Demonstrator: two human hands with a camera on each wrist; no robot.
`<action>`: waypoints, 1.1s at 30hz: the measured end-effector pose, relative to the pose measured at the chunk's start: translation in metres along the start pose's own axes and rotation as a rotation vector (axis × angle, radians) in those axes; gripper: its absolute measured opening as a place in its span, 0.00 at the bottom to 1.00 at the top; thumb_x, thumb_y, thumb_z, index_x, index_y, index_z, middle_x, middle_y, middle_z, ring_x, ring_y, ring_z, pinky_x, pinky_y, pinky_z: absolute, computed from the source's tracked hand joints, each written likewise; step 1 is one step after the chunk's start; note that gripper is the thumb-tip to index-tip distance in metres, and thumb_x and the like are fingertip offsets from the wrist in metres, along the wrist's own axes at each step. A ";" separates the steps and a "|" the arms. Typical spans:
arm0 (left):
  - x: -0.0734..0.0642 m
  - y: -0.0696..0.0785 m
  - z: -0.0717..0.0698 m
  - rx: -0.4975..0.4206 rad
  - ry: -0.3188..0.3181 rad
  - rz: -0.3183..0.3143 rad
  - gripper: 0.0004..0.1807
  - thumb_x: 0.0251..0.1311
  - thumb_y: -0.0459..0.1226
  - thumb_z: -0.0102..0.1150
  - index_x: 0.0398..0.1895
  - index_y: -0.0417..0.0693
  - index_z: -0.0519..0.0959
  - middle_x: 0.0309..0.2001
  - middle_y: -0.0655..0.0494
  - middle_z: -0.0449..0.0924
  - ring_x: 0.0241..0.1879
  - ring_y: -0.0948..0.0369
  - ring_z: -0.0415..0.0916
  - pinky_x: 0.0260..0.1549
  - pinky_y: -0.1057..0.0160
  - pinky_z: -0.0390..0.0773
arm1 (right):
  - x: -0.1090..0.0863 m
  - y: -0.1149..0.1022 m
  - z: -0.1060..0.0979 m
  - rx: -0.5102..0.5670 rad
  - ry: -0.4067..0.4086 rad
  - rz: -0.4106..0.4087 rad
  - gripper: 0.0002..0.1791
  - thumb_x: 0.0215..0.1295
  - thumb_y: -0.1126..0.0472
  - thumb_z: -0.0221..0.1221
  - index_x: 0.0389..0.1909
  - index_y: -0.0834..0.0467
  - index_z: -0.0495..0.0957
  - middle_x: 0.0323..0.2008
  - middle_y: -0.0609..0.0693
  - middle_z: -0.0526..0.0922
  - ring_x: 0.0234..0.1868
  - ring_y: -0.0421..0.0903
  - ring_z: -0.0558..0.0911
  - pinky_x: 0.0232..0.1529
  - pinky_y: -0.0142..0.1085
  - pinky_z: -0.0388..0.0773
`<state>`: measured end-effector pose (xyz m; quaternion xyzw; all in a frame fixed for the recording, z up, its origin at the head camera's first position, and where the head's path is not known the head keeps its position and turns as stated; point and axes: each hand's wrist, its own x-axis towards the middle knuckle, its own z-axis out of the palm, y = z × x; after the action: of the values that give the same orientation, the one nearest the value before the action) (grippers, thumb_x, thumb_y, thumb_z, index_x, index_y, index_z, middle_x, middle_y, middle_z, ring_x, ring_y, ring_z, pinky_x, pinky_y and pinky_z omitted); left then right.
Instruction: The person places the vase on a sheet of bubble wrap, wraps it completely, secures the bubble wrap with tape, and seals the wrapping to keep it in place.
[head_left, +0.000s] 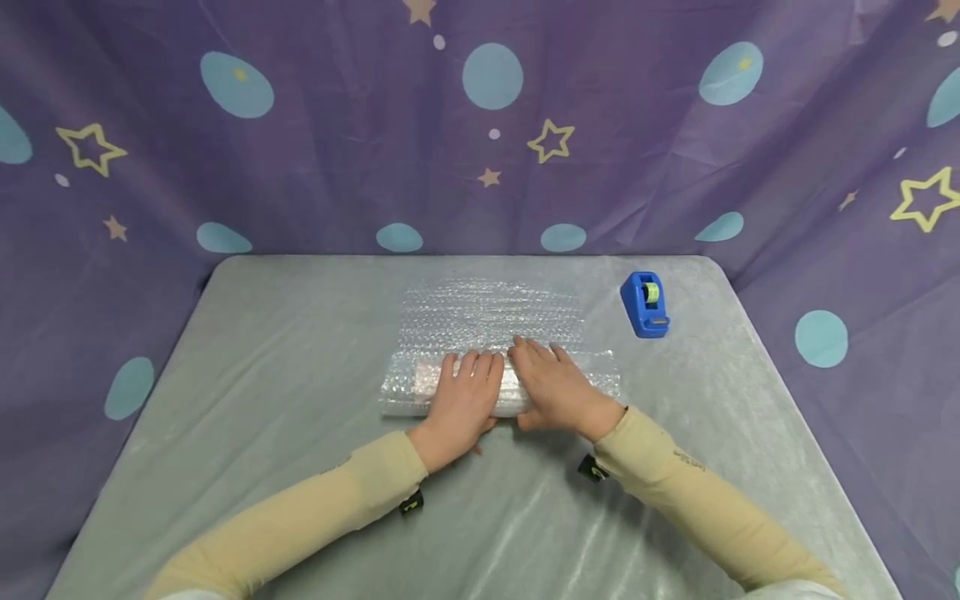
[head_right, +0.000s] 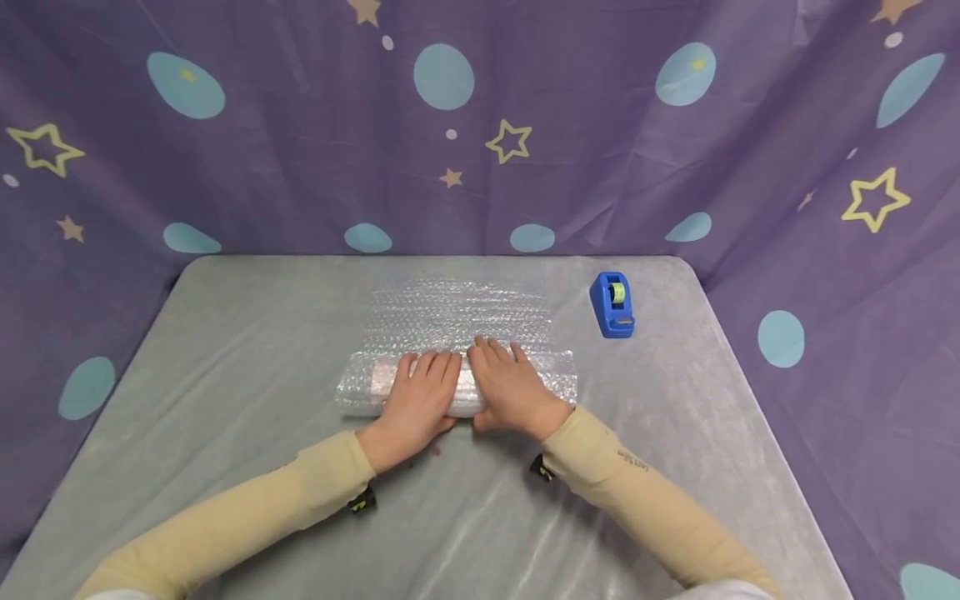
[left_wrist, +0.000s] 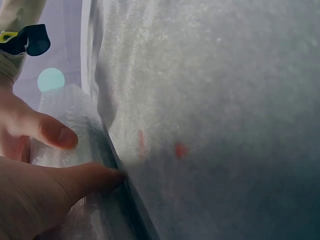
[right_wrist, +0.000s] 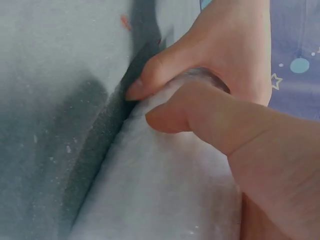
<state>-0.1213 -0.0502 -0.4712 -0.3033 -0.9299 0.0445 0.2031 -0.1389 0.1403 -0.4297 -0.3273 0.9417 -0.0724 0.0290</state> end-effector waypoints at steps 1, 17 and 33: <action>0.000 0.000 0.000 0.003 -0.006 -0.002 0.58 0.27 0.57 0.87 0.63 0.37 0.72 0.53 0.46 0.78 0.52 0.49 0.75 0.54 0.45 0.72 | -0.001 0.000 0.000 -0.019 0.002 -0.002 0.54 0.43 0.48 0.76 0.70 0.67 0.64 0.73 0.70 0.65 0.73 0.67 0.68 0.69 0.67 0.63; 0.011 -0.004 -0.006 -0.077 -0.113 -0.019 0.53 0.32 0.56 0.85 0.61 0.38 0.73 0.51 0.46 0.79 0.50 0.48 0.76 0.48 0.45 0.75 | -0.014 -0.011 0.023 -0.280 0.195 0.004 0.60 0.42 0.41 0.82 0.72 0.65 0.64 0.61 0.64 0.74 0.63 0.62 0.75 0.65 0.66 0.69; 0.017 -0.012 -0.004 -0.111 -0.135 -0.001 0.52 0.34 0.55 0.84 0.62 0.38 0.72 0.50 0.46 0.81 0.49 0.48 0.79 0.49 0.45 0.76 | -0.005 -0.010 0.028 -0.355 0.237 0.023 0.56 0.37 0.45 0.82 0.66 0.65 0.68 0.50 0.60 0.76 0.50 0.58 0.77 0.51 0.56 0.76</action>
<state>-0.1390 -0.0504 -0.4589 -0.3101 -0.9426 0.0134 0.1230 -0.1259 0.1330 -0.4563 -0.3059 0.9401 0.0569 -0.1392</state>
